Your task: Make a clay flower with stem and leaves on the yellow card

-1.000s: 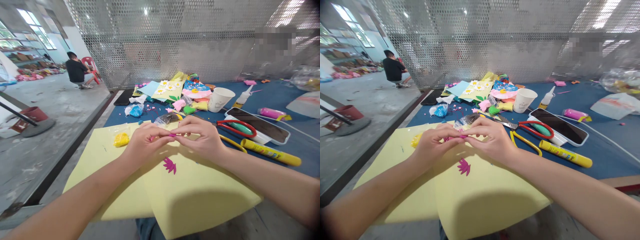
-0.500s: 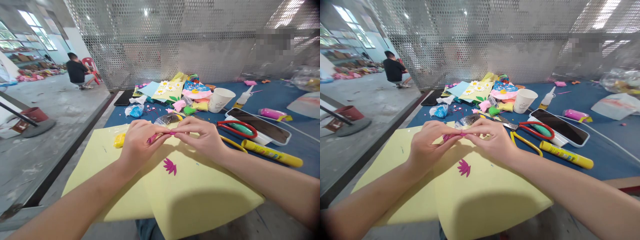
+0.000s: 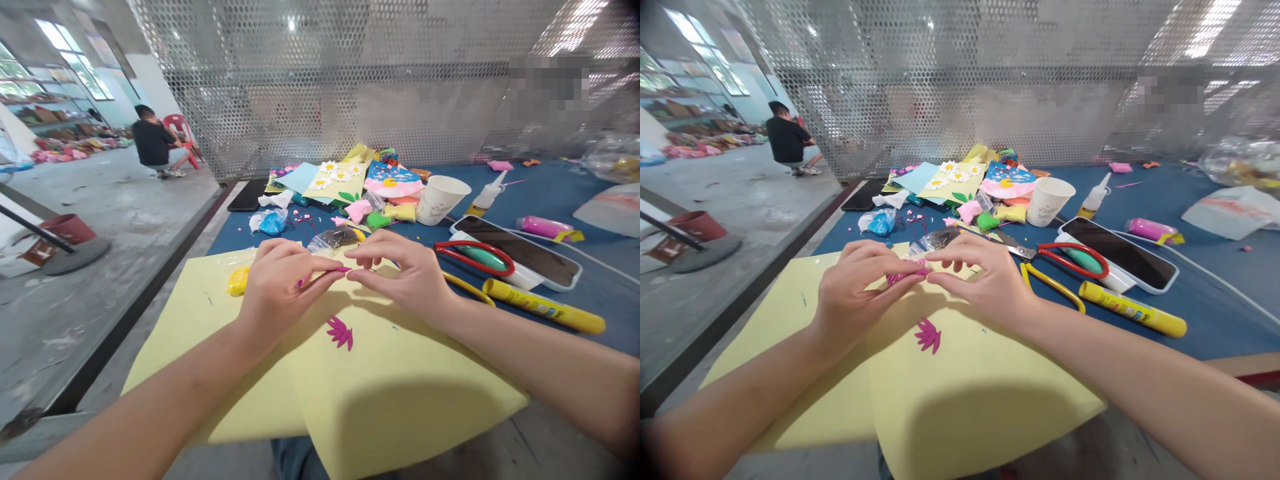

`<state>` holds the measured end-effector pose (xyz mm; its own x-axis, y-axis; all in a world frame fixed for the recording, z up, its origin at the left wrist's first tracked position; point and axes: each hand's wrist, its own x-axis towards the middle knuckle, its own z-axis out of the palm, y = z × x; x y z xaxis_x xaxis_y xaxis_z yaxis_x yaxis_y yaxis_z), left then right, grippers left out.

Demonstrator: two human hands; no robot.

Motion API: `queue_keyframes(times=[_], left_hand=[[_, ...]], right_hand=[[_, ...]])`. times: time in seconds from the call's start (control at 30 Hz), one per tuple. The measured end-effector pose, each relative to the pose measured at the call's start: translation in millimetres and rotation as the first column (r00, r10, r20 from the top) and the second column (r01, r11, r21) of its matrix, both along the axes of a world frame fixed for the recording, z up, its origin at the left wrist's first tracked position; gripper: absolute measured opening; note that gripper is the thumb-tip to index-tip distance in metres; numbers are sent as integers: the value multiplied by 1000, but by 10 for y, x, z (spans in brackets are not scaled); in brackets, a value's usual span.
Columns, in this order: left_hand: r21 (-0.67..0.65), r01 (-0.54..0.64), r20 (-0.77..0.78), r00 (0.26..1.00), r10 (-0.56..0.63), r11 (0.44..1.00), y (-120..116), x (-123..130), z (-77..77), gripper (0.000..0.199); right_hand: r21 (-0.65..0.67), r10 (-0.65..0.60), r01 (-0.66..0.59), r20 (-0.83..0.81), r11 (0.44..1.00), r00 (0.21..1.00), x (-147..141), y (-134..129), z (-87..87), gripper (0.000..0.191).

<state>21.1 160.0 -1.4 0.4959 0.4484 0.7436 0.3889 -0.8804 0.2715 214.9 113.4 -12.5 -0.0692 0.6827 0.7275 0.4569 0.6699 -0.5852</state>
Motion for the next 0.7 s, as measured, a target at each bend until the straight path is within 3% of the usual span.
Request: queue_keyframes(times=[0.23,0.47,0.6,0.7], left_hand=[[-4,79,-13,997,-80,997,11,-8,3,19],[-39,80,18,997,-80,996,25,4,-6,10],[-46,143,16,990,-143,989,23,-2,-18,8],[-138,153,44,988,-149,979,21,-7,-27,18]], right_hand=[[30,-21,22,-26,999,999,1,-9,-13,12],[23,35,-35,20,999,999,-10,-15,-5,13],[64,18,-19,11,998,1000,-3,-22,-7,13],[93,-2,0,14,996,1000,6,-28,-6,13]])
